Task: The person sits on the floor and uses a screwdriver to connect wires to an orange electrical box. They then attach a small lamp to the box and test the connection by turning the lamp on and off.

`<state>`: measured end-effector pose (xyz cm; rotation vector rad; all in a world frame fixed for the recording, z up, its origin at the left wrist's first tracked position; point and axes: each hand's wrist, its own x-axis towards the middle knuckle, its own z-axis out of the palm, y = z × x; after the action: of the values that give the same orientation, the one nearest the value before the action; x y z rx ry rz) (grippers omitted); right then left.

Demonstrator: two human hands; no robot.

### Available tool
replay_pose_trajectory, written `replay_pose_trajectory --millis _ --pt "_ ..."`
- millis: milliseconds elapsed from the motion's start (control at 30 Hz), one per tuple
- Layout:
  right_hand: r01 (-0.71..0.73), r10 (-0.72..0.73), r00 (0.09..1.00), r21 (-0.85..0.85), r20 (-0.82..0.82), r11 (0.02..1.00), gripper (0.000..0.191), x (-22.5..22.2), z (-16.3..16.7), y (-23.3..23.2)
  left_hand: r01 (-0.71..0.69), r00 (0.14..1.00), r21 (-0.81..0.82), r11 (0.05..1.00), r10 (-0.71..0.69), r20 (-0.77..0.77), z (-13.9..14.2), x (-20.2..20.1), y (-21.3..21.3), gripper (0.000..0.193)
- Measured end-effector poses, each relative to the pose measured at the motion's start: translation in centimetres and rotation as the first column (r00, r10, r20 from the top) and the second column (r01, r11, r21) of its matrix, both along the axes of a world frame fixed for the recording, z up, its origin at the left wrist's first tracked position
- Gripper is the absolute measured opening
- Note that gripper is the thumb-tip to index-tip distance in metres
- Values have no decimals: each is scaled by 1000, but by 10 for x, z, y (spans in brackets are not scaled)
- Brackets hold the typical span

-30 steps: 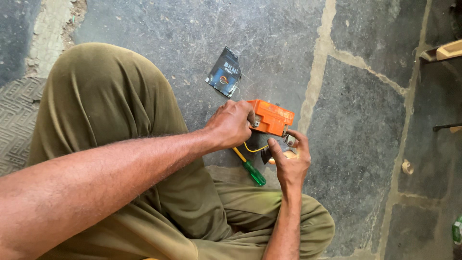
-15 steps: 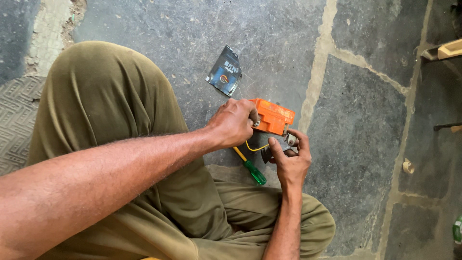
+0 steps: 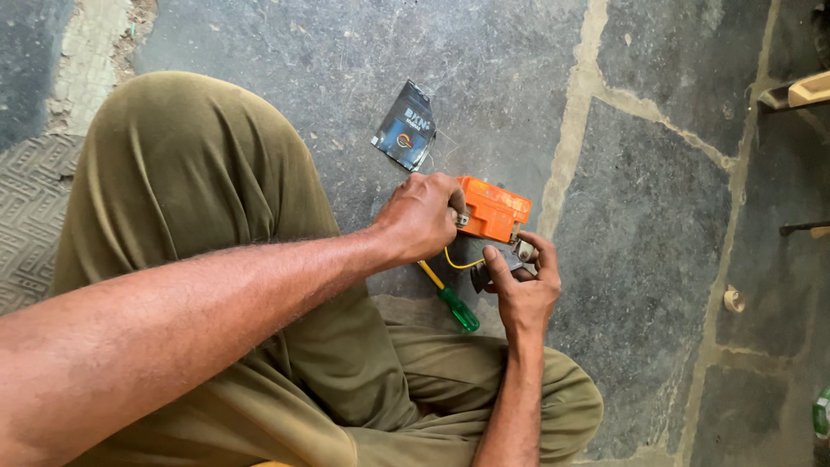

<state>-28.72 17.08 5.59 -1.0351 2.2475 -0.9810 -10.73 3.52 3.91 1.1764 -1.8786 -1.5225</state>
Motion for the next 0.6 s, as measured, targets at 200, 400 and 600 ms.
replay_pose_trajectory --millis 200,400,600 --pt "-261 196 881 -97 -430 960 50 -2 -2 1 -11 1000 10 1000 11 22 0 0 -2 21" --pt "-231 182 924 -111 -337 967 51 -3 -2 2 -32 999 9 999 32 36 -2 0 -1 20" --pt "-39 40 999 -108 8 993 54 -1 0 -4 -28 999 6 1000 28 36 0 0 -6 20"
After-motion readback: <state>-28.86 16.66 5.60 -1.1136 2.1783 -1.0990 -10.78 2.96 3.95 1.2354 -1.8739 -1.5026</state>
